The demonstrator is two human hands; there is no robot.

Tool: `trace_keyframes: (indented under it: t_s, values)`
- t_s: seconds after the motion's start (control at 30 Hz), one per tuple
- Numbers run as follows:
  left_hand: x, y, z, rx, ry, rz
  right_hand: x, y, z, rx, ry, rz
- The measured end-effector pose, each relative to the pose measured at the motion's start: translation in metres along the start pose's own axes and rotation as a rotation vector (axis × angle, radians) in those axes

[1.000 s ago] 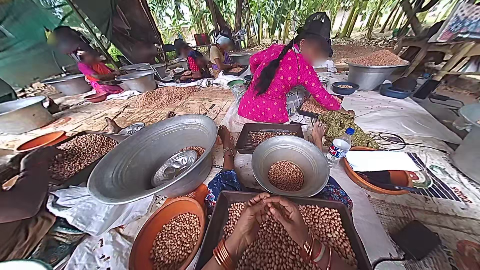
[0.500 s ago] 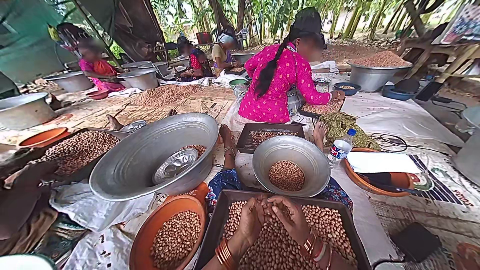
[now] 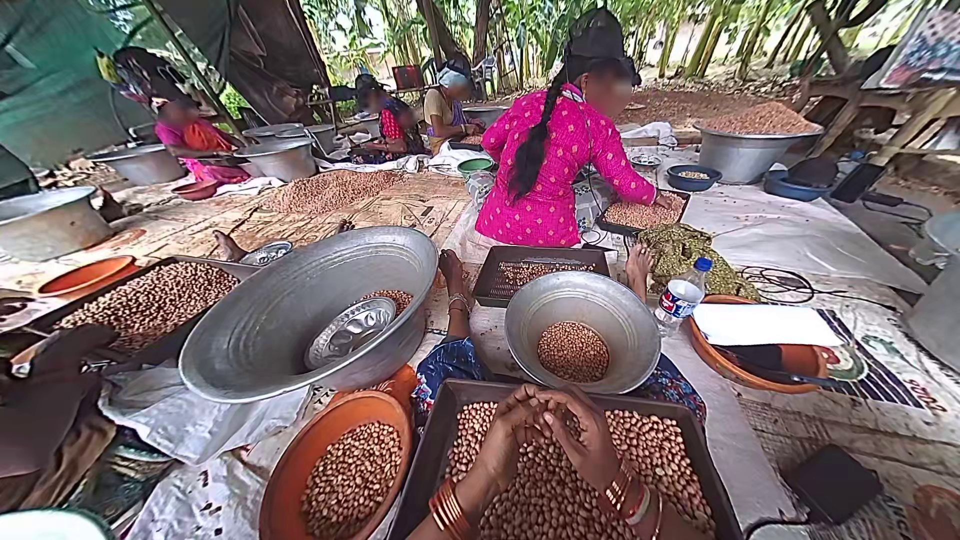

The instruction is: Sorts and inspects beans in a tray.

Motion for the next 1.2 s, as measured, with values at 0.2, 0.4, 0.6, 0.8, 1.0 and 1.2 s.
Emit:
trace_keyframes:
  t_s: [0.2, 0.4, 0.6, 0.8, 1.0, 1.2]
  values:
    - [-0.001, 0.002, 0.000, -0.054, 0.119, 0.254, -0.009, -0.002, 0.002, 0.053, 0.034, -0.004]
    - [-0.005, 0.000, 0.000, -0.100, 0.194, 0.319, 0.015, 0.004, -0.004, 0.087, -0.058, 0.069]
    - [-0.007, -0.001, 0.001, -0.104, 0.345, 0.540, 0.015, 0.003, -0.005, 0.073, -0.045, 0.078]
    - [-0.009, -0.006, 0.000, -0.061, 0.585, 0.953, 0.015, 0.002, -0.006, 0.017, -0.014, 0.046]
    - [-0.007, -0.005, 0.000, -0.040, 0.718, 1.143, 0.017, 0.005, -0.008, -0.016, -0.012, 0.040]
    - [-0.006, -0.005, 0.000, -0.016, 0.765, 1.281, 0.017, 0.006, -0.008, -0.037, 0.029, 0.042]
Point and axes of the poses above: each hand's wrist, its own z-axis towards the middle knuckle, its own y-axis out of the palm, x = y × z, the point moved 1 cm from there along z, towards the middle knuckle, and after that the axes turned 8 degrees about -z, right-handed, at the moved point
